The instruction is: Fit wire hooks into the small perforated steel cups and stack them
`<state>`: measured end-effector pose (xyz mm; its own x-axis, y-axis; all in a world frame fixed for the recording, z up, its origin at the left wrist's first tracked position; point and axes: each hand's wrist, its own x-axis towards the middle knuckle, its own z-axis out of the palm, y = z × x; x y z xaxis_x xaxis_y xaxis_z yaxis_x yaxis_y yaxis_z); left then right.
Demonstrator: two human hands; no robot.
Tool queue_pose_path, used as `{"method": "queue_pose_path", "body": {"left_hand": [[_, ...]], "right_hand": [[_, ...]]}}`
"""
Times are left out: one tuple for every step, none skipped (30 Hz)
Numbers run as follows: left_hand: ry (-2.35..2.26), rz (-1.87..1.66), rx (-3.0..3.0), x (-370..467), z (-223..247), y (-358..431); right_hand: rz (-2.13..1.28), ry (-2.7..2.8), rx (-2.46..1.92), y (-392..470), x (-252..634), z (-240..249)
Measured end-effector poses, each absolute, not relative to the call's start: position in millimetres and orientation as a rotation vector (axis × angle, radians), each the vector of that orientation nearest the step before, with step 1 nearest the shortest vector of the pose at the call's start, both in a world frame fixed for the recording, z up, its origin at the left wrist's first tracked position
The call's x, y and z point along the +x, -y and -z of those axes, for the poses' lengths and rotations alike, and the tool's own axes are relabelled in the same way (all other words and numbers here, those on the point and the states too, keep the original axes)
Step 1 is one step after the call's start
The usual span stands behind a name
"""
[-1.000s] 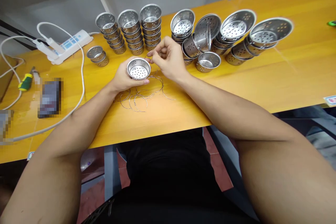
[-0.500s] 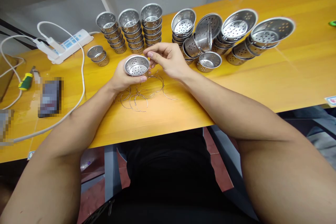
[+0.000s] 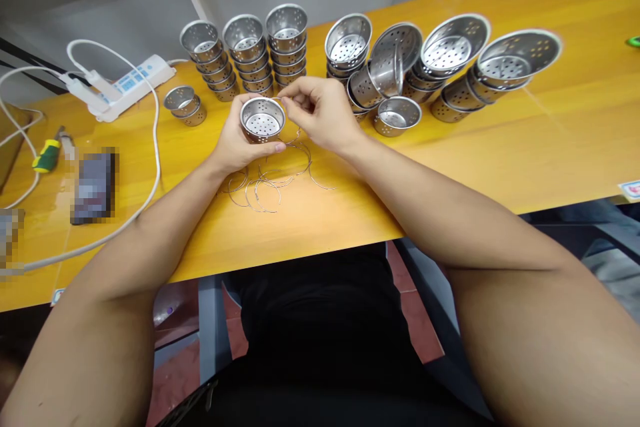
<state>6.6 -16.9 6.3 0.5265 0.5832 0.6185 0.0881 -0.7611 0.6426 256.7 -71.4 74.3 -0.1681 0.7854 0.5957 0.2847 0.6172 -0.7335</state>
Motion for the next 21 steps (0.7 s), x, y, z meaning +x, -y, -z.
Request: {"method": "queue_pose_path", "body": {"left_hand": [[-0.528,-1.189,2.234,7.3,-6.5,17.1],[-0.515,-1.188,2.245,7.9,-6.5,17.3],[-0.507,-1.188,2.252,8.2,-6.4,17.4],[-0.505,-1.186,2.254,8.4,-6.3,17.5],[-0.509,-1.184,2.254,8.5,-6.1,17.7],[-0.514,-1.181,2.253,8.6,-5.9,17.9],[-0.52,-1.179,2.252,8.6,-5.9,18.3],[-0.525,-1.18,2.252,8.7,-5.9,18.8],[-0.528,-1.181,2.252,8.9,-6.1,19.3],[-0.53,-1.185,2.252,9.1,-6.3,19.9],[-0.532,-1.189,2.254,9.3,-6.5,20.4],[-0.535,-1.189,2.258,9.5,-6.5,20.8],[-0.54,-1.188,2.263,9.7,-6.3,21.0],[-0.547,-1.185,2.267,9.8,-5.9,21.2],[-0.556,-1.184,2.27,9.8,-5.3,21.1],[-0.565,-1.182,2.27,9.7,-4.6,21.0],[-0.573,-1.177,2.27,9.4,-3.8,20.7],[-0.578,-1.172,2.27,9.1,-3.2,20.4],[-0.579,-1.165,2.27,8.7,-2.7,20.1],[-0.579,-1.158,2.27,8.4,-2.6,20.0],[-0.58,-1.152,2.271,8.1,-2.9,20.0]], "right_hand": [[-0.543,1.759,-0.905,72.8,255.2,-74.1],[-0.528,1.775,-0.931,73.4,253.9,-73.6],[-0.52,1.784,-0.954,73.4,252.8,-72.9],[-0.514,1.787,-0.971,73.1,251.7,-72.2],[-0.512,1.788,-0.982,72.5,250.7,-71.6],[-0.512,1.79,-0.991,72.0,249.6,-71.2],[-0.511,1.79,-0.999,71.7,248.6,-70.8],[-0.51,1.79,-1.005,71.4,247.6,-70.6],[-0.509,1.788,-1.009,71.4,246.7,-70.4],[-0.511,1.786,-1.011,71.3,245.9,-70.2],[-0.516,1.783,-1.012,71.3,245.4,-70.0],[-0.522,1.78,-1.011,71.3,245.0,-69.6],[-0.528,1.776,-1.008,71.2,244.7,-69.2],[-0.532,1.773,-1.006,71.0,244.6,-68.8],[-0.535,1.77,-1.003,70.7,244.6,-68.4],[-0.536,1.766,-1.0,70.5,244.6,-67.9],[-0.538,1.764,-0.998,70.3,244.5,-67.5],[-0.54,1.764,-0.998,70.2,244.3,-67.2],[-0.541,1.766,-0.999,70.2,244.0,-67.0],[-0.539,1.768,-1.003,70.3,243.5,-66.8],[-0.537,1.769,-1.01,70.7,242.8,-66.8]]}}
